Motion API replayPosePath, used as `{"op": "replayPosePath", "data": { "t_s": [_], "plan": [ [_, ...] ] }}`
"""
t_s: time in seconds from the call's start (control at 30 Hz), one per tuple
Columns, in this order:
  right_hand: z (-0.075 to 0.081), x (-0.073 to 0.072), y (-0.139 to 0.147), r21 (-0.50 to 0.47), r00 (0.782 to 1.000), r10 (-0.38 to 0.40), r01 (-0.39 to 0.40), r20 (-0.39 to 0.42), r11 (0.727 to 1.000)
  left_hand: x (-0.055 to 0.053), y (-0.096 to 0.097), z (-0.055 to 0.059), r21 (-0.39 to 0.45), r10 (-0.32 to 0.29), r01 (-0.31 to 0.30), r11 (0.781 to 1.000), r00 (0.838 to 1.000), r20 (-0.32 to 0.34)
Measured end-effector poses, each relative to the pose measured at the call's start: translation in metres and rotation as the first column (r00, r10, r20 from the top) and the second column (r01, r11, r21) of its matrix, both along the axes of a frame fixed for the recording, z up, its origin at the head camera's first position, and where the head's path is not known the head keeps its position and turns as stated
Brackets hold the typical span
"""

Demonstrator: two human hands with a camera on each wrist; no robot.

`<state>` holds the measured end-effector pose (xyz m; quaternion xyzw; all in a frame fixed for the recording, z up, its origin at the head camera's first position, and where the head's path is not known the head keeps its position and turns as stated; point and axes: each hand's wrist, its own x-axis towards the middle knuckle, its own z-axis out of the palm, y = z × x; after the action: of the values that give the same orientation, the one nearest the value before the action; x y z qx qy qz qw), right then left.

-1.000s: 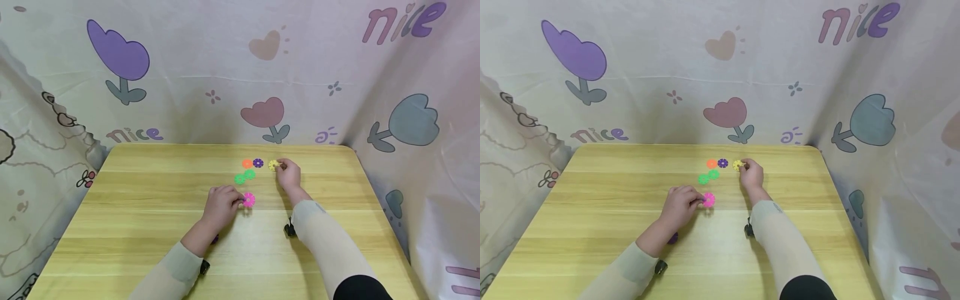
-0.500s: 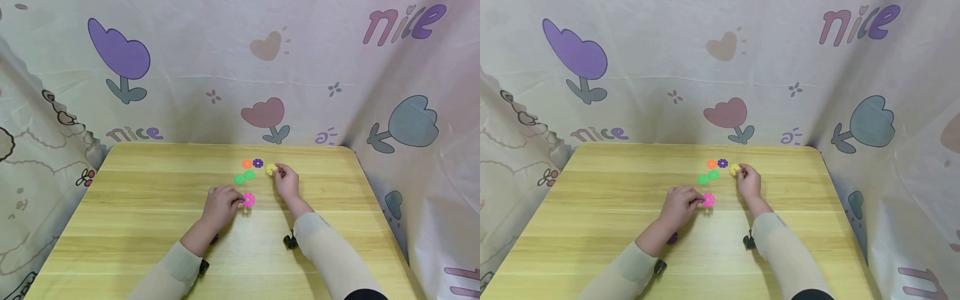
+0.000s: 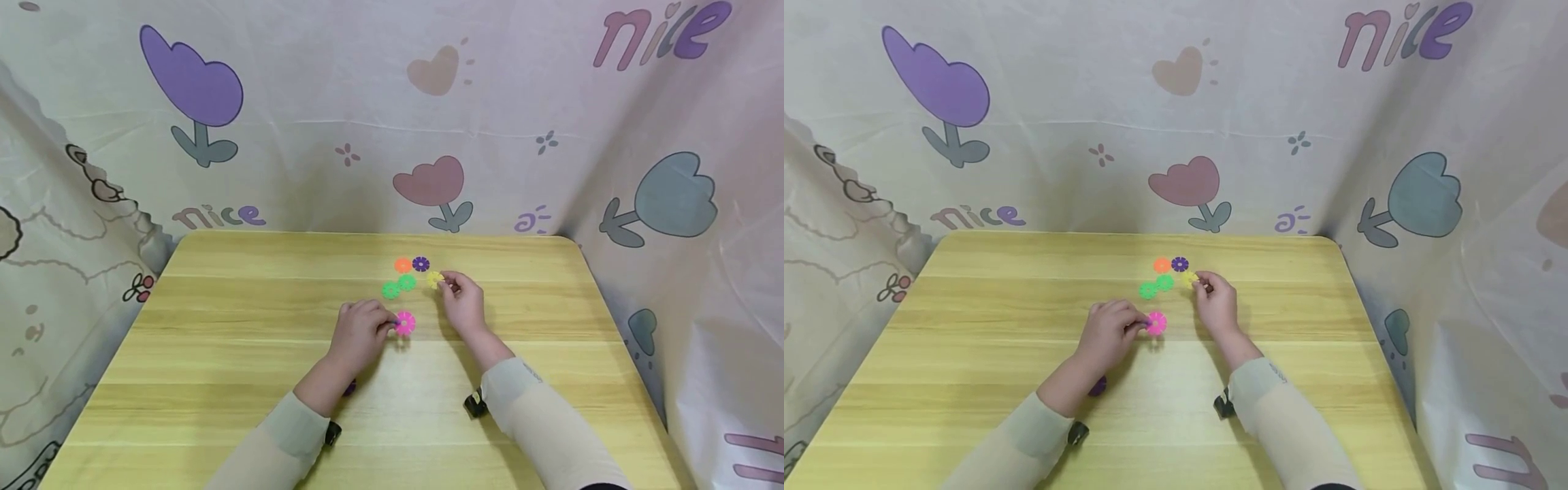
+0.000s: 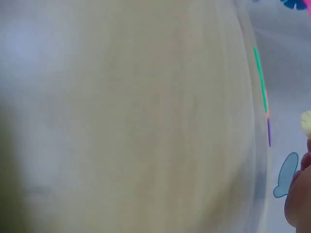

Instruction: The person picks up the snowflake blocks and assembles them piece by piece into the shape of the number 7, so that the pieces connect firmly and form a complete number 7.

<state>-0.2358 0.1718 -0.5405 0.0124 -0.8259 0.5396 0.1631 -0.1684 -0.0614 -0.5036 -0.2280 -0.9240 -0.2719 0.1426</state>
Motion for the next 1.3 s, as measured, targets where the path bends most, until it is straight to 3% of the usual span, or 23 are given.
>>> {"op": "replayPosePath", "data": {
  "t_s": [0.8, 1.07, 1.3],
  "plan": [
    [0.004, 0.041, 0.000, -0.073, 0.994, 0.057, -0.064, -0.097, 0.995, 0.001, -0.001, 0.004, 0.029, 0.017, -0.018, 0.999, 0.999, 0.032],
    [0.012, 0.057, 0.001, -0.072, 0.984, 0.147, -0.155, -0.104, 0.985, 0.001, 0.000, 0.006, 0.032, 0.007, -0.008, 0.999, 0.999, 0.032],
    [0.008, 0.064, 0.002, -0.028, 0.975, 0.185, -0.190, -0.121, 0.981, 0.001, 0.000, 0.005, 0.036, 0.004, -0.005, 0.999, 1.000, 0.030]
  ]
}}
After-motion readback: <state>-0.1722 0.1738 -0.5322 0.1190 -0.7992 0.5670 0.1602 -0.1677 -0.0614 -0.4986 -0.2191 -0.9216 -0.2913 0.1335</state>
